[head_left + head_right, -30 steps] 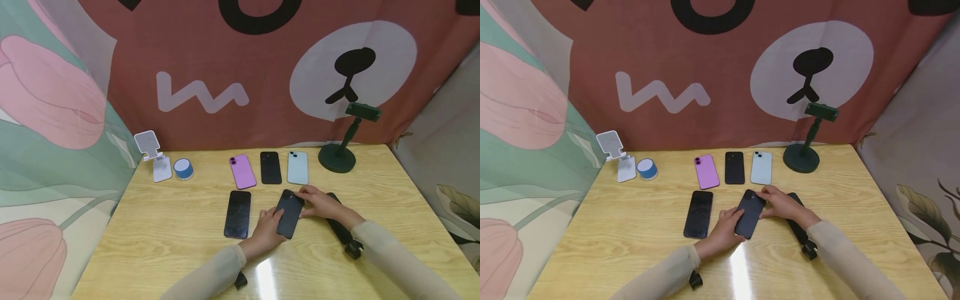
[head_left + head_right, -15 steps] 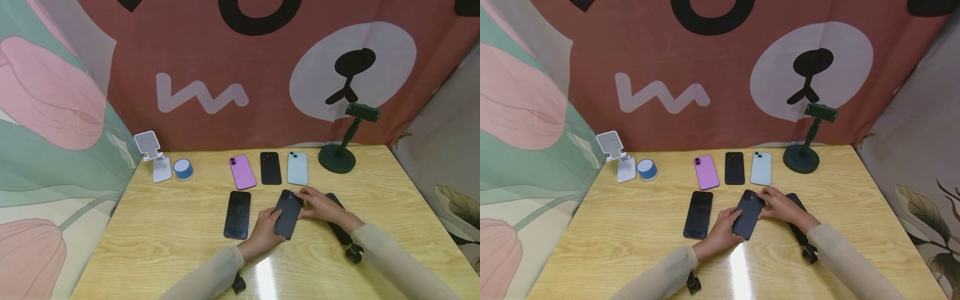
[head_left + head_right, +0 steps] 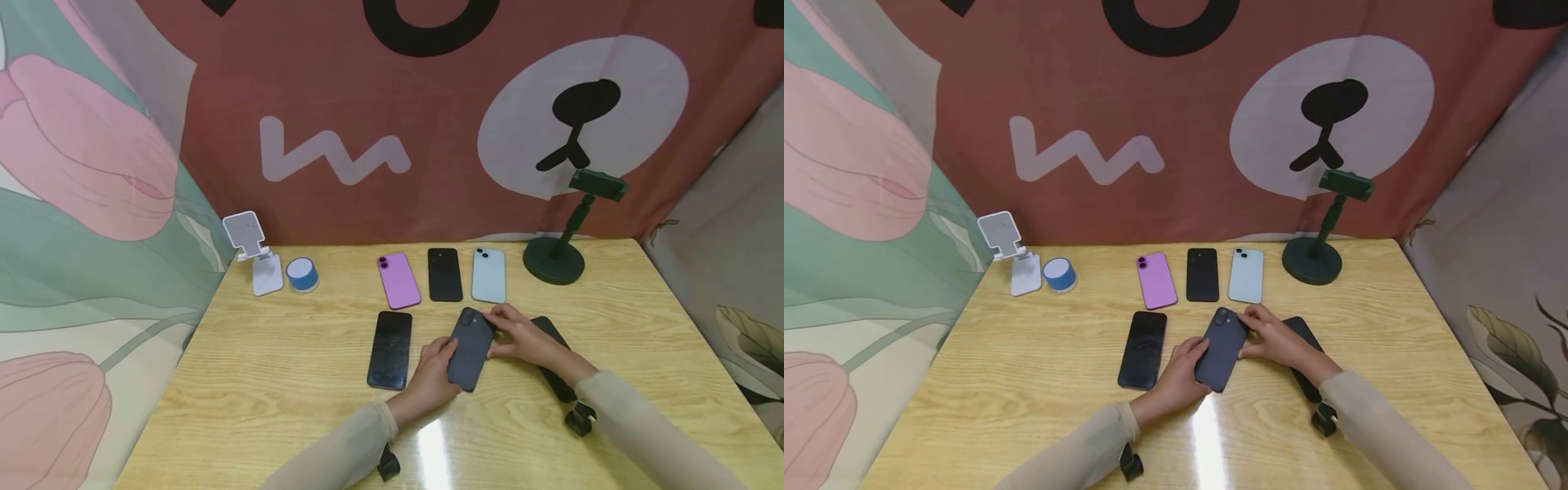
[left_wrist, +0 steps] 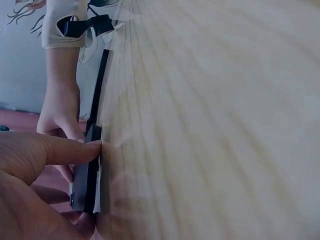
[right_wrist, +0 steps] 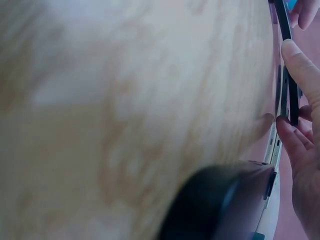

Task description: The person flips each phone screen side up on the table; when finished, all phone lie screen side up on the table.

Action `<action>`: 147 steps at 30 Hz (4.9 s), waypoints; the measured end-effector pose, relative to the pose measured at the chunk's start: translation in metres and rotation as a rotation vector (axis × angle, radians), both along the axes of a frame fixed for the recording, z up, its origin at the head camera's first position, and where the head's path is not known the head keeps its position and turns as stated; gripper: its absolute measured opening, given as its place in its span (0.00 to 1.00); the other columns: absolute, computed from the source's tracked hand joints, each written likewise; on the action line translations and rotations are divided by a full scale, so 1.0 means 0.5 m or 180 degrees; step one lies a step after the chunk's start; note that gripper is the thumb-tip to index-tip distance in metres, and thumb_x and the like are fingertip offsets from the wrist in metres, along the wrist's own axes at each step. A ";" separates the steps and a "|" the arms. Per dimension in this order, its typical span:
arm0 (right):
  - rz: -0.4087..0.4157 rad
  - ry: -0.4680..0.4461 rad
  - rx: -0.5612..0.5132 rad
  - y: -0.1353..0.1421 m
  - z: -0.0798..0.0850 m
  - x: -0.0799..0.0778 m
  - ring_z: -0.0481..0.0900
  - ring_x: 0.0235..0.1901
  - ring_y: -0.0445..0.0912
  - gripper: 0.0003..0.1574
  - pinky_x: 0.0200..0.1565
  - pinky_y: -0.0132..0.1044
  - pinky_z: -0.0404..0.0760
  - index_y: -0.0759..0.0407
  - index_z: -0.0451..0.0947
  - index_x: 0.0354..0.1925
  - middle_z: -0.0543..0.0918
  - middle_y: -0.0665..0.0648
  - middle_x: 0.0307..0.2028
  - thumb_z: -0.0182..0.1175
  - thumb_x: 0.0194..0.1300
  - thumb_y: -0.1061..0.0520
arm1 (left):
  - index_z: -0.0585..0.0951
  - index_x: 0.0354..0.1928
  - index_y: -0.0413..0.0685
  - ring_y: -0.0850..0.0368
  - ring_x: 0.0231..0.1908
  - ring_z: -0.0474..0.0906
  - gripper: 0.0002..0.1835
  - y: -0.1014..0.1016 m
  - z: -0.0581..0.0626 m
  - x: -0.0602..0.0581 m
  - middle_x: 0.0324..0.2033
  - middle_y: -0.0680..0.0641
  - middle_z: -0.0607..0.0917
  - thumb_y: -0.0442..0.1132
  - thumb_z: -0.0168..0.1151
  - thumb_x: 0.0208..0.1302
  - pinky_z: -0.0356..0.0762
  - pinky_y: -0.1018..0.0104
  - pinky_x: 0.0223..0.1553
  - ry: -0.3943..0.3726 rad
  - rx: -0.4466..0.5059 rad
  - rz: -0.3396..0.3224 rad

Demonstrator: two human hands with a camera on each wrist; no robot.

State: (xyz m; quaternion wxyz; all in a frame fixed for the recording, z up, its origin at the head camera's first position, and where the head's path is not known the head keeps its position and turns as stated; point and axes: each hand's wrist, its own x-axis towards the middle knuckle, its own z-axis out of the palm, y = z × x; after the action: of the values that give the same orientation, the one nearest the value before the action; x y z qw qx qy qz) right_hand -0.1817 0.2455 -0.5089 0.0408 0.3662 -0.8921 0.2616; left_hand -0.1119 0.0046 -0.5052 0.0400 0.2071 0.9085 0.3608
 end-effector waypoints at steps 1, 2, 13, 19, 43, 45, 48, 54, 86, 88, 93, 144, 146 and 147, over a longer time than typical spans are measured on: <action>0.0003 0.0021 -0.0014 0.001 -0.001 0.000 0.73 0.43 0.47 0.48 0.40 0.41 0.75 0.74 0.69 0.59 0.70 0.61 0.49 0.73 0.47 0.49 | 0.67 0.65 0.36 0.46 0.55 0.66 0.45 0.000 0.000 -0.001 0.61 0.40 0.69 0.33 0.76 0.41 0.69 0.64 0.53 -0.0026 0.0013 -0.0001; 0.0004 0.0034 -0.0034 0.001 -0.001 0.001 0.73 0.43 0.47 0.48 0.40 0.40 0.75 0.74 0.69 0.59 0.70 0.61 0.49 0.73 0.47 0.49 | 0.67 0.66 0.36 0.46 0.56 0.66 0.45 0.000 0.001 -0.002 0.62 0.40 0.68 0.32 0.75 0.41 0.69 0.64 0.54 -0.0066 0.0047 -0.0006; 0.0025 0.0054 -0.0137 0.003 0.009 0.005 0.73 0.43 0.46 0.48 0.39 0.39 0.75 0.72 0.70 0.59 0.71 0.60 0.49 0.74 0.45 0.49 | 0.64 0.67 0.35 0.50 0.61 0.66 0.46 -0.011 0.008 -0.005 0.65 0.43 0.63 0.32 0.75 0.43 0.69 0.66 0.56 -0.0409 0.0222 -0.0078; 0.0053 0.0034 -0.0213 0.004 0.027 0.008 0.75 0.46 0.50 0.46 0.43 0.44 0.77 0.74 0.71 0.58 0.71 0.61 0.50 0.76 0.44 0.53 | 0.63 0.68 0.36 0.50 0.60 0.67 0.47 -0.018 0.021 0.000 0.65 0.45 0.63 0.35 0.76 0.45 0.69 0.66 0.55 -0.0474 0.0275 -0.0148; 0.0116 0.0207 -0.0820 -0.029 0.052 -0.004 0.73 0.48 0.51 0.38 0.43 0.31 0.73 0.68 0.77 0.53 0.74 0.60 0.49 0.76 0.40 0.62 | 0.56 0.73 0.58 0.48 0.55 0.69 0.50 -0.023 0.043 0.005 0.65 0.38 0.58 0.59 0.69 0.50 0.70 0.55 0.54 -0.0890 0.0399 -0.0071; 0.0122 0.0181 -0.0880 -0.034 0.053 -0.005 0.74 0.47 0.52 0.38 0.44 0.33 0.76 0.69 0.77 0.52 0.73 0.61 0.49 0.76 0.40 0.63 | 0.55 0.73 0.65 0.49 0.53 0.70 0.46 -0.024 0.043 0.007 0.64 0.38 0.59 0.60 0.65 0.55 0.71 0.56 0.52 -0.0893 0.0458 -0.0133; 0.0137 0.0128 -0.1041 -0.045 0.055 -0.005 0.76 0.45 0.55 0.37 0.44 0.41 0.79 0.73 0.76 0.51 0.73 0.65 0.49 0.75 0.39 0.68 | 0.52 0.73 0.71 0.46 0.54 0.70 0.39 -0.024 0.043 0.011 0.64 0.36 0.59 0.59 0.57 0.63 0.71 0.54 0.51 -0.0874 0.0537 -0.0254; 0.0248 0.0175 -0.1282 -0.080 0.099 0.012 0.76 0.41 0.64 0.36 0.40 0.50 0.80 0.79 0.73 0.50 0.72 0.74 0.45 0.71 0.38 0.77 | 0.45 0.73 0.75 0.39 0.62 0.62 0.32 -0.017 0.047 0.016 0.68 0.34 0.54 0.52 0.45 0.72 0.64 0.44 0.57 -0.1024 0.0771 -0.0261; -0.0030 -0.0900 -0.1444 -0.084 0.043 0.004 0.78 0.37 0.52 0.33 0.39 0.38 0.80 0.73 0.63 0.64 0.72 0.69 0.51 0.60 0.61 0.69 | 0.31 0.74 0.65 0.25 0.59 0.63 0.30 -0.040 0.042 0.004 0.71 0.37 0.52 0.50 0.26 0.77 0.64 0.43 0.58 -0.2553 0.4044 -0.0600; -0.0103 -0.0991 -0.1490 -0.081 0.043 0.004 0.76 0.36 0.49 0.32 0.38 0.33 0.79 0.73 0.64 0.63 0.72 0.69 0.50 0.60 0.61 0.69 | 0.33 0.74 0.65 0.26 0.59 0.63 0.30 -0.041 0.039 0.004 0.70 0.36 0.53 0.50 0.28 0.77 0.62 0.40 0.58 -0.2601 0.4066 -0.0520; -0.0304 -0.1197 -0.1545 -0.074 0.040 0.000 0.73 0.36 0.42 0.30 0.38 0.30 0.76 0.72 0.67 0.62 0.72 0.70 0.52 0.59 0.62 0.68 | 0.36 0.75 0.60 0.27 0.59 0.63 0.30 -0.041 0.028 0.004 0.70 0.34 0.54 0.45 0.31 0.77 0.61 0.37 0.58 -0.2646 0.4020 -0.0245; -0.0326 -0.1177 -0.1356 -0.097 0.003 -0.001 0.73 0.39 0.57 0.30 0.40 0.30 0.75 0.76 0.68 0.59 0.69 0.71 0.53 0.58 0.57 0.76 | 0.56 0.69 0.31 0.41 0.57 0.69 0.41 -0.042 0.029 0.020 0.59 0.33 0.68 0.42 0.63 0.61 0.69 0.47 0.55 -0.1537 0.1074 0.0405; -0.0365 -0.1206 -0.1331 -0.098 0.003 0.000 0.74 0.39 0.57 0.30 0.40 0.30 0.76 0.76 0.68 0.59 0.69 0.71 0.53 0.58 0.57 0.76 | 0.56 0.69 0.31 0.40 0.57 0.69 0.41 -0.042 0.031 0.020 0.59 0.32 0.68 0.42 0.64 0.60 0.68 0.47 0.56 -0.1536 0.1059 0.0411; -0.0388 -0.1218 -0.1315 -0.099 0.003 0.000 0.74 0.39 0.57 0.30 0.40 0.30 0.76 0.76 0.68 0.59 0.69 0.71 0.53 0.59 0.57 0.76 | 0.56 0.69 0.31 0.40 0.58 0.68 0.41 -0.042 0.032 0.020 0.60 0.32 0.67 0.42 0.64 0.60 0.68 0.47 0.56 -0.1547 0.1060 0.0416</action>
State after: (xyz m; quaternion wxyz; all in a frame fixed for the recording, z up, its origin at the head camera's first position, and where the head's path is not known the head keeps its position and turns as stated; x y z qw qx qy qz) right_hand -0.1816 0.1962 -0.5075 -0.0389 0.2398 -0.8317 0.4992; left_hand -0.1018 -0.0165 -0.4893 0.1984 0.0595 0.8120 0.5456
